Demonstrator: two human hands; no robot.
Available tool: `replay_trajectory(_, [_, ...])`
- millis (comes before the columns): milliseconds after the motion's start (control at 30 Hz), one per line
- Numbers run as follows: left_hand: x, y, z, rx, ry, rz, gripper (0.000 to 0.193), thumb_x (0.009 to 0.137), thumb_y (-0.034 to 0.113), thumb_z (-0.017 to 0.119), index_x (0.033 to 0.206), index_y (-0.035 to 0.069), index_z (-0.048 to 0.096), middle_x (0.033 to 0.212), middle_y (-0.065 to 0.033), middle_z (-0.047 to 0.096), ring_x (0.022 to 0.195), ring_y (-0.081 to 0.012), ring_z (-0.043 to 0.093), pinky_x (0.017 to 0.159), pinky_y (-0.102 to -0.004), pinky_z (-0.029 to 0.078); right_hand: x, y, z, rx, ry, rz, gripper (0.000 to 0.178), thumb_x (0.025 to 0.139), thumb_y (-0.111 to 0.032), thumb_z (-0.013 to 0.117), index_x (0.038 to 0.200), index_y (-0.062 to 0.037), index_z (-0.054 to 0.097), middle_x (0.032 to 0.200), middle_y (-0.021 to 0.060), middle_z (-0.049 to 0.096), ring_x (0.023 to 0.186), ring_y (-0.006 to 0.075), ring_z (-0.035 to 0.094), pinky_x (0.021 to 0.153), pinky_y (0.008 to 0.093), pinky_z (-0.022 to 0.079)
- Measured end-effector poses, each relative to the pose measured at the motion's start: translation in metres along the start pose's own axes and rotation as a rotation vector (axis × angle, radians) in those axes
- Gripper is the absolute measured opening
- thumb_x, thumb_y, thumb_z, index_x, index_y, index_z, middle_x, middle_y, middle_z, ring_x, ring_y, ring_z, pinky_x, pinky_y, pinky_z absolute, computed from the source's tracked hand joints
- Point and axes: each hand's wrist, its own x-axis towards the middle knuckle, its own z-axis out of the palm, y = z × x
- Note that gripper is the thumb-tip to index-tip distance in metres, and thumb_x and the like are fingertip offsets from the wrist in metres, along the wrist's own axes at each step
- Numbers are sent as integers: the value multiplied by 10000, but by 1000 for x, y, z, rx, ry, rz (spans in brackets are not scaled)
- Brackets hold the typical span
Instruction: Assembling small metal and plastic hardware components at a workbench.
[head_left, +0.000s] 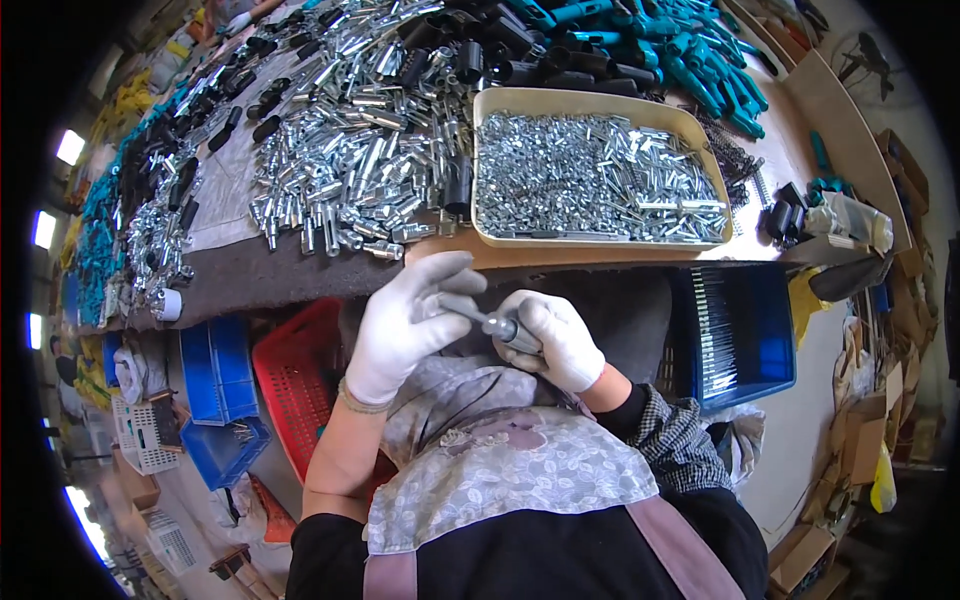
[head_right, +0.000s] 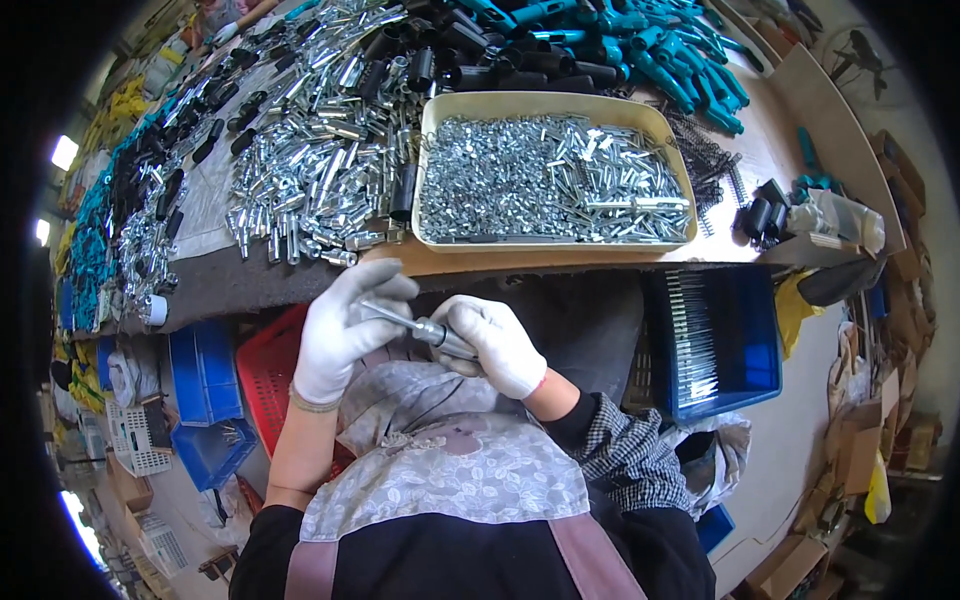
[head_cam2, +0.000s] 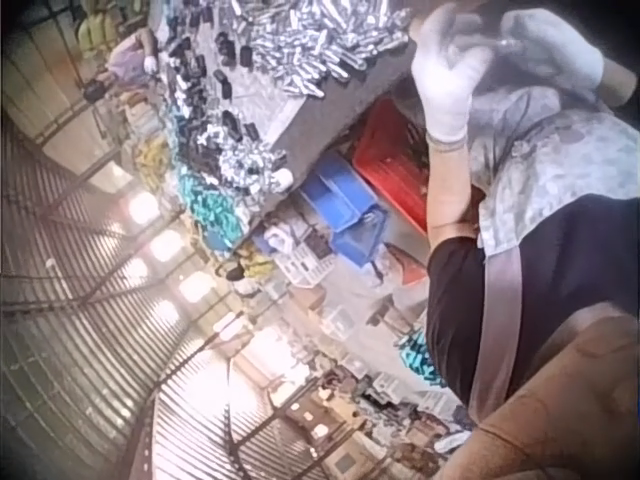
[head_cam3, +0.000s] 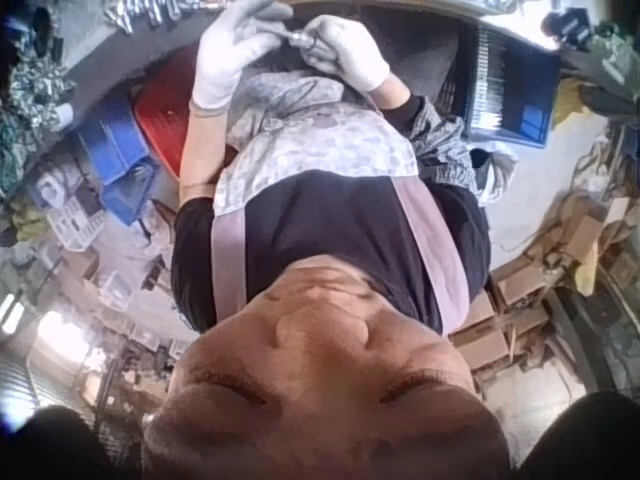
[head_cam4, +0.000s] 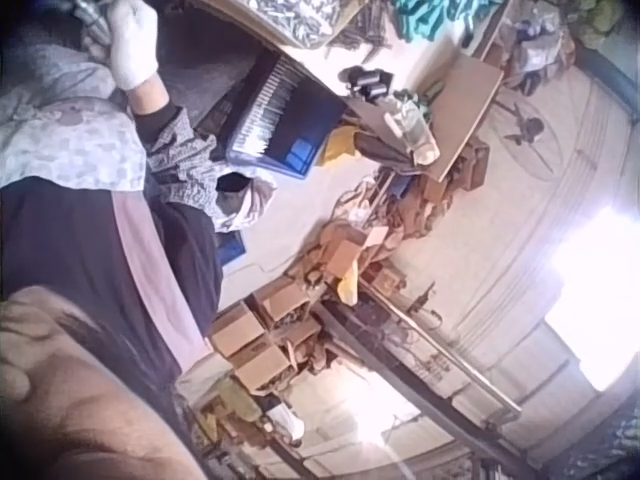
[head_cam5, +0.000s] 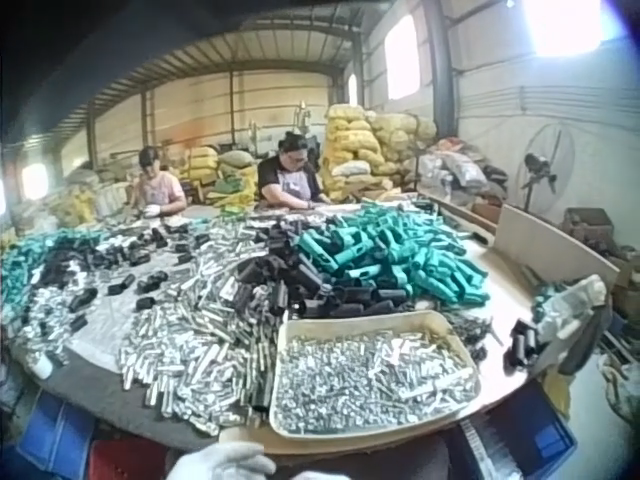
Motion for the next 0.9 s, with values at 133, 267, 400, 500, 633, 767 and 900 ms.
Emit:
replay_trajectory(133, [10, -19, 12, 665, -75, 337, 522, 749, 105, 804, 1239, 40, 638, 1242, -134, 609, 1106, -245, 625, 943, -348, 505, 6, 9, -3, -17, 50, 49, 630, 1010, -629, 411, 1034, -42, 638, 732, 26, 603, 558, 64, 490, 476, 197, 359])
replay_trajectory(267, [8, -25, 22, 696, 14, 401, 365, 707, 64, 807, 1052, 40, 690, 1148, -118, 645, 1067, -283, 630, 931, -367, 510, 8, 6, 5, -7, 258, 253, 683, 985, -690, 376, 1071, -59, 625, 831, -6, 605, 641, 59, 544, 520, 193, 440])
replay_trajectory(400, [6, -7, 12, 571, 61, 491, 359, 786, 250, 807, 1006, 22, 637, 1055, -117, 646, 979, -239, 633, 885, -340, 495, 6, -9, -5, -339, 53, 75, 519, 1047, -496, 426, 1008, -34, 661, 769, 5, 602, 665, 64, 545, 564, 235, 439])
replay_trajectory(500, [-8, 6, 9, 1, 159, 318, 476, 851, 300, 781, 1108, 1, 516, 1107, -161, 645, 811, -134, 636, 716, -264, 529, 14, -49, -21, -1046, 212, -409, 203, 927, -212, 620, 952, -20, 680, 858, 167, 671, 812, 335, 673, 742, 386, 528])
replay_trajectory(633, [-12, 12, 9, 8, 278, 274, 345, 912, 199, 683, 1116, -2, 491, 1076, -162, 667, 742, -95, 631, 647, -219, 524, 36, -98, -31, -1359, 519, -702, 133, 854, -163, 709, 931, -55, 706, 837, 129, 653, 766, 312, 663, 679, 370, 533])
replay_trajectory(767, [-13, -1, 10, 102, 360, 339, 440, 937, 170, 624, 1299, -22, 463, 1064, -140, 670, 783, -109, 642, 645, -221, 522, 45, -115, -40, -1775, 535, -535, 230, 792, -247, 769, 934, -73, 720, 901, 127, 626, 853, 326, 629, 742, 420, 515])
replay_trajectory(900, [-14, 0, 10, 136, 393, 354, 513, 985, 165, 551, 1445, -1, 396, 1059, -121, 656, 804, -120, 640, 655, -221, 518, 45, -110, -51, -1819, 477, -534, 273, 746, -225, 803, 957, -77, 714, 982, 125, 636, 973, 351, 587, 844, 438, 495])
